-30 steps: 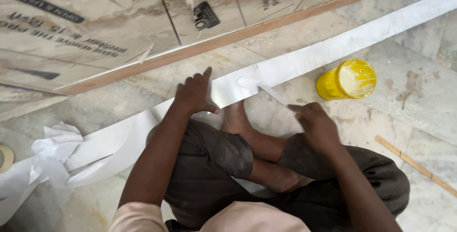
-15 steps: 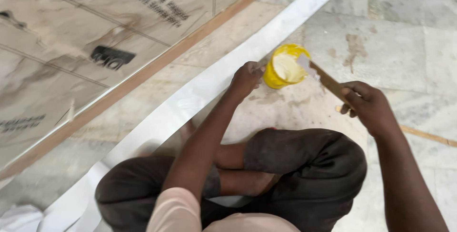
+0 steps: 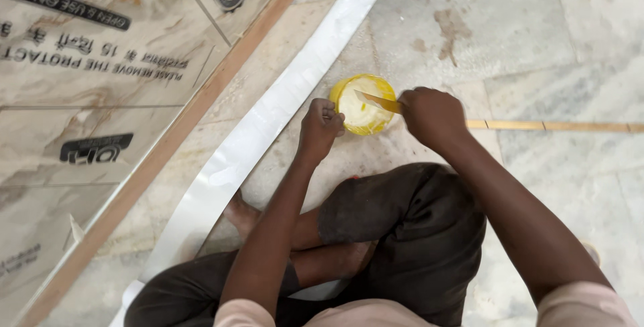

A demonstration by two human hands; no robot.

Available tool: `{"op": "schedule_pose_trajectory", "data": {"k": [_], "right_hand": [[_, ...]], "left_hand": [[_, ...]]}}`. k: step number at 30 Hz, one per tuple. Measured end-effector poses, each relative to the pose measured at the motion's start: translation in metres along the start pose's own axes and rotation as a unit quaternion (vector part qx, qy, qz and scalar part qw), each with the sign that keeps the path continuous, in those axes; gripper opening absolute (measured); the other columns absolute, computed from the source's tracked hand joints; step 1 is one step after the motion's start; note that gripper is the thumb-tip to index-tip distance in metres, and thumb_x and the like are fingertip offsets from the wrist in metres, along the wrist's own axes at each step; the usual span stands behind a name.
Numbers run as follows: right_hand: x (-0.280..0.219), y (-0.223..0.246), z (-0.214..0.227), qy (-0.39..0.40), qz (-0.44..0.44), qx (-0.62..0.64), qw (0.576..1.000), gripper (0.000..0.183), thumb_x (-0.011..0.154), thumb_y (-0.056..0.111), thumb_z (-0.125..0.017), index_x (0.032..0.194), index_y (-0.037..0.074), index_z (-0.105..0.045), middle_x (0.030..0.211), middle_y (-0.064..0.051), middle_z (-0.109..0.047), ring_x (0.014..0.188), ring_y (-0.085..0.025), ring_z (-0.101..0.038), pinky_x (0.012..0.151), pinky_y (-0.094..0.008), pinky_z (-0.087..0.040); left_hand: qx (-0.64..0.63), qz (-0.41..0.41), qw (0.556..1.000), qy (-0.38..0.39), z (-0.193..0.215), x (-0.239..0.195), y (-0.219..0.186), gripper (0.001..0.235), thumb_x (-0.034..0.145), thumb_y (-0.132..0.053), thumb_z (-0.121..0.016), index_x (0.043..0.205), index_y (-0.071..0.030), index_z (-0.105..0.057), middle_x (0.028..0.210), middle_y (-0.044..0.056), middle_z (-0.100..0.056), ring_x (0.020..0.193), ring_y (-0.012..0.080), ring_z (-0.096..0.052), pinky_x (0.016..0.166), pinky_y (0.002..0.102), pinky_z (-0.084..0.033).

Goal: The person sits on the floor and applies a white adhesive to a long white strip using a small wooden stick. They repeatedly dip the stick into a yellow container and spread the adhesive along the strip.

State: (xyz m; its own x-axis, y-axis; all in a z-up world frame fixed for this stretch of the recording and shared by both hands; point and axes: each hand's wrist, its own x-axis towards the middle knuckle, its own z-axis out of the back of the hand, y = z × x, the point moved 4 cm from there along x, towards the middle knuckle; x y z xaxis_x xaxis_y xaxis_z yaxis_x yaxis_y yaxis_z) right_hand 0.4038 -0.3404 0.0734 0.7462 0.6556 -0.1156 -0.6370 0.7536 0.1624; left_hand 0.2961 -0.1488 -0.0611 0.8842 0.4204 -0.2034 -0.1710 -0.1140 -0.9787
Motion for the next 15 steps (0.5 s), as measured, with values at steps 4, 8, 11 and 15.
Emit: {"op": "schedule_pose_trajectory", "data": {"k": [4, 8, 11, 15], "right_hand": [[0.011, 0.005, -0.033, 0.009, 0.009, -0.042, 0.999, 0.012, 0.083, 0.01, -0.064, 0.092, 0.007, -0.071, 0.091, -0.014, -0.071, 0.078, -0.035, -0.071, 0.063, -0.048, -0.056], [0.013, 0.007, -0.054, 0.013, 0.006, -0.038, 0.999, 0.009, 0.084, 0.009, -0.065, 0.089, 0.006, -0.072, 0.09, -0.015, -0.072, 0.078, -0.034, -0.072, 0.063, -0.046, -0.057], [0.017, 0.0, -0.063, 0.049, -0.026, -0.025, 0.998, 0.011, 0.084, 0.01, -0.065, 0.091, 0.007, -0.073, 0.091, -0.014, -0.073, 0.081, -0.033, -0.073, 0.065, -0.046, -0.058], [0.021, -0.013, -0.069, 0.09, -0.093, 0.025, 0.991, 0.017, 0.086, 0.015, -0.066, 0.099, 0.009, -0.076, 0.093, -0.015, -0.075, 0.085, -0.034, -0.073, 0.069, -0.045, -0.057]], "left_hand": [[0.035, 0.001, 0.999, 0.007, -0.011, -0.023, -0.017, 0.049, 0.091, -0.003, -0.066, 0.135, 0.0, -0.046, 0.091, 0.008, -0.057, 0.074, 0.0136, -0.064, 0.065, 0.029, -0.063], [0.05, -0.023, 0.998, 0.033, -0.02, -0.036, -0.021, 0.067, 0.092, -0.002, -0.065, 0.153, -0.005, -0.039, 0.09, 0.006, -0.055, 0.077, 0.012, -0.062, 0.07, 0.028, -0.062], [0.109, -0.058, 0.991, 0.045, -0.025, -0.043, -0.017, 0.073, 0.091, -0.004, -0.068, 0.158, -0.006, -0.037, 0.093, 0.007, -0.057, 0.079, 0.013, -0.062, 0.074, 0.029, -0.059], [0.175, -0.089, 0.98, 0.041, -0.034, -0.048, -0.016, 0.077, 0.089, -0.005, -0.071, 0.159, -0.006, -0.038, 0.097, 0.007, -0.055, 0.081, 0.014, -0.059, 0.079, 0.03, -0.056]]}}
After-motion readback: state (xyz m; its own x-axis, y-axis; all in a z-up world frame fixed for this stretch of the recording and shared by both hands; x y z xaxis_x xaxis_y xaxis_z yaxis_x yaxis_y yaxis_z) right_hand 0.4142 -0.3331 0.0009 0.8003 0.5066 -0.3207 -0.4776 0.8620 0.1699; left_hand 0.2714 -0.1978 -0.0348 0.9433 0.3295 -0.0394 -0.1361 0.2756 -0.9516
